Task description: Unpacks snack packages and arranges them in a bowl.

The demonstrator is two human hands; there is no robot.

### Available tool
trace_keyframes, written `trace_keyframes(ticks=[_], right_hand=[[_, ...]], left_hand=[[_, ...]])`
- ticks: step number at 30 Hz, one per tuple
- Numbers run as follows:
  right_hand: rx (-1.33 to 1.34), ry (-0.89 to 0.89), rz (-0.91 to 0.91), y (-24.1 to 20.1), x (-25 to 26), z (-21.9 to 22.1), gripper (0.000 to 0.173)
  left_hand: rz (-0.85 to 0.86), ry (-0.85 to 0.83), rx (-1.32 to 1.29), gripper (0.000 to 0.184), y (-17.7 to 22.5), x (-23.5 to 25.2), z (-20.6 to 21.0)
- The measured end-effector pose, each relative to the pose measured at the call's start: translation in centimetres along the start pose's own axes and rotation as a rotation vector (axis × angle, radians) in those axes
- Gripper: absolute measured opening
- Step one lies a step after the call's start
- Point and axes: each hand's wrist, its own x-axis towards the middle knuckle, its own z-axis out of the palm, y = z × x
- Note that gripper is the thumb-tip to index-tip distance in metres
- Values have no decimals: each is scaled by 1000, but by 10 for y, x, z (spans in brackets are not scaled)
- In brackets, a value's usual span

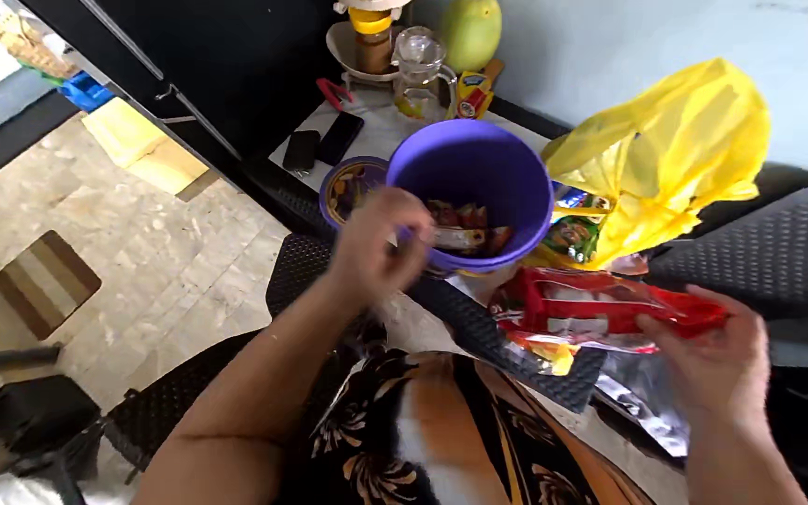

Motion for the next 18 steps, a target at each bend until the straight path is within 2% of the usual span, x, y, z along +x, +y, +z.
trace_keyframes(ticks=[2, 3, 4, 5, 7, 9, 10, 12, 13, 14, 18], right_hand=[[-101, 47, 54, -14, 5, -1, 79], [-164, 51, 54, -18, 8, -2, 74], [-252, 56, 33, -23, 12, -1, 66], [-344, 58, 12, -31, 15, 0, 56], [-464, 53, 42, -52, 17, 0, 40], [-483, 22, 171, -69, 22, 0, 30], [-452, -20, 216, -72, 24, -1, 32], [-388, -134, 244, -75, 26, -8, 49], [-371, -166, 244, -76, 26, -11, 55], [-372, -175, 240, -76, 25, -14, 53], [-530, -142, 155, -73, 22, -23, 15]], left_hand=[[-468, 52, 170, 28, -75, -14, -48], [-679, 57, 208, 34, -108, -22, -68], [-771, 82, 224, 37, -131, -29, -83], [-751, 122, 212, 38, -142, -32, -88], [-509, 139, 43, 30, -133, -23, -78], [-216, 10, -185, 19, -102, 0, -55], [-89, -104, -265, 17, -86, 12, -42], [81, -324, -388, 17, -56, 30, -17], [131, -422, -440, 18, -43, 35, -3], [160, -516, -482, 20, -32, 37, 10], [177, -778, -511, 28, 4, 36, 52]])
